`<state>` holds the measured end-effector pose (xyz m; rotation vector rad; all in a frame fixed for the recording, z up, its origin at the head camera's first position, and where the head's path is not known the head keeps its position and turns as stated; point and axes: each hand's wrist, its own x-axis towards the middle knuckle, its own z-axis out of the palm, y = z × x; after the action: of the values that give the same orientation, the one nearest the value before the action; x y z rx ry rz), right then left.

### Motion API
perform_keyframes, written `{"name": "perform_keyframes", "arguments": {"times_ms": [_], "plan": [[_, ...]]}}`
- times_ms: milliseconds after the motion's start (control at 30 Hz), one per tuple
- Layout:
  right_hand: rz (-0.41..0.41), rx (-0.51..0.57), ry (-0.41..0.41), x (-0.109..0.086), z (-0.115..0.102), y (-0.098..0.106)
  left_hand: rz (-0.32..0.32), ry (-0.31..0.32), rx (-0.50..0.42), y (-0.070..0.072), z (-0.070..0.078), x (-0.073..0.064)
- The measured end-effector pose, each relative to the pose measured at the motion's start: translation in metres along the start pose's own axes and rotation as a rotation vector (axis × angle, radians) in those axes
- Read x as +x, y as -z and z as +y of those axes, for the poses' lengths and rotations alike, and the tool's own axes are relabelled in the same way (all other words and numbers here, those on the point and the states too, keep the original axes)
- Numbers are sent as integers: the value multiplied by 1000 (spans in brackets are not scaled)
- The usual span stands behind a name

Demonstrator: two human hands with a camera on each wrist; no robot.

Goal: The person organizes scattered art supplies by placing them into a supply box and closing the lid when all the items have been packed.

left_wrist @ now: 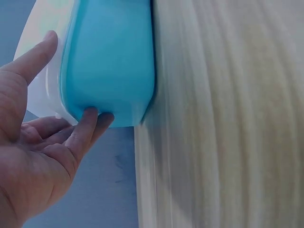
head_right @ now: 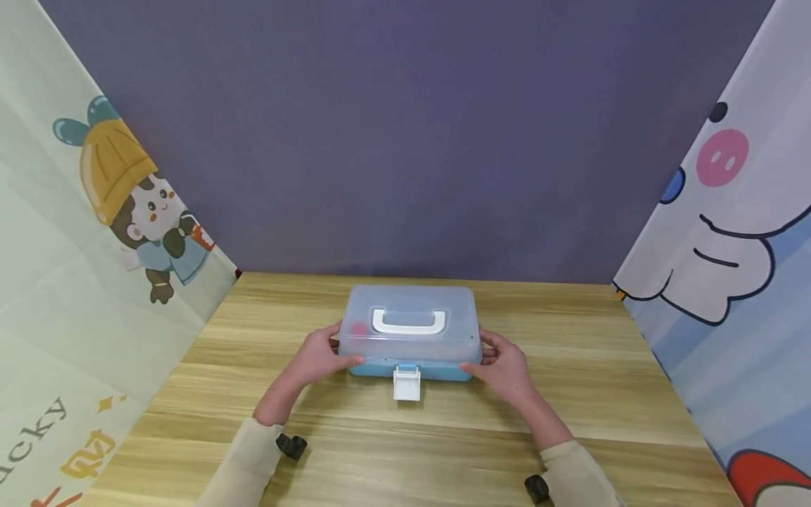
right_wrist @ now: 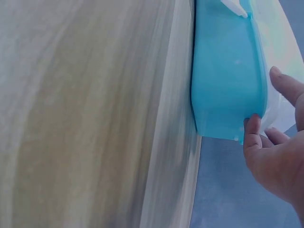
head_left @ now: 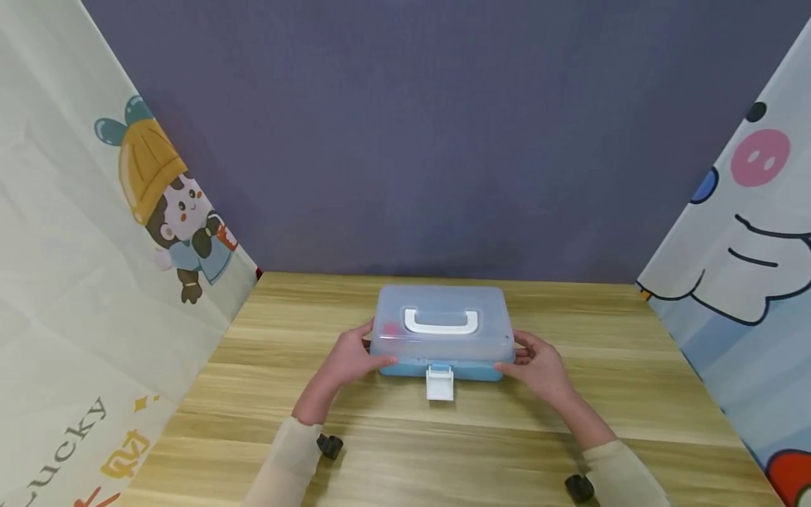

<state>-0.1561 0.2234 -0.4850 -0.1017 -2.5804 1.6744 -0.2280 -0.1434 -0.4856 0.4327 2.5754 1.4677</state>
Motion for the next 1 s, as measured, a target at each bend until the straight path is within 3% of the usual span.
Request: {"name": "perform_keyframes", "arguments": {"times_ms": [633, 1000], "plan": [[-30, -18, -56, 8, -6, -3, 8, 55, -56, 3, 4, 4], [-29, -65, -63, 13, -6, -3, 20, 11, 6, 1, 2, 10]]}}
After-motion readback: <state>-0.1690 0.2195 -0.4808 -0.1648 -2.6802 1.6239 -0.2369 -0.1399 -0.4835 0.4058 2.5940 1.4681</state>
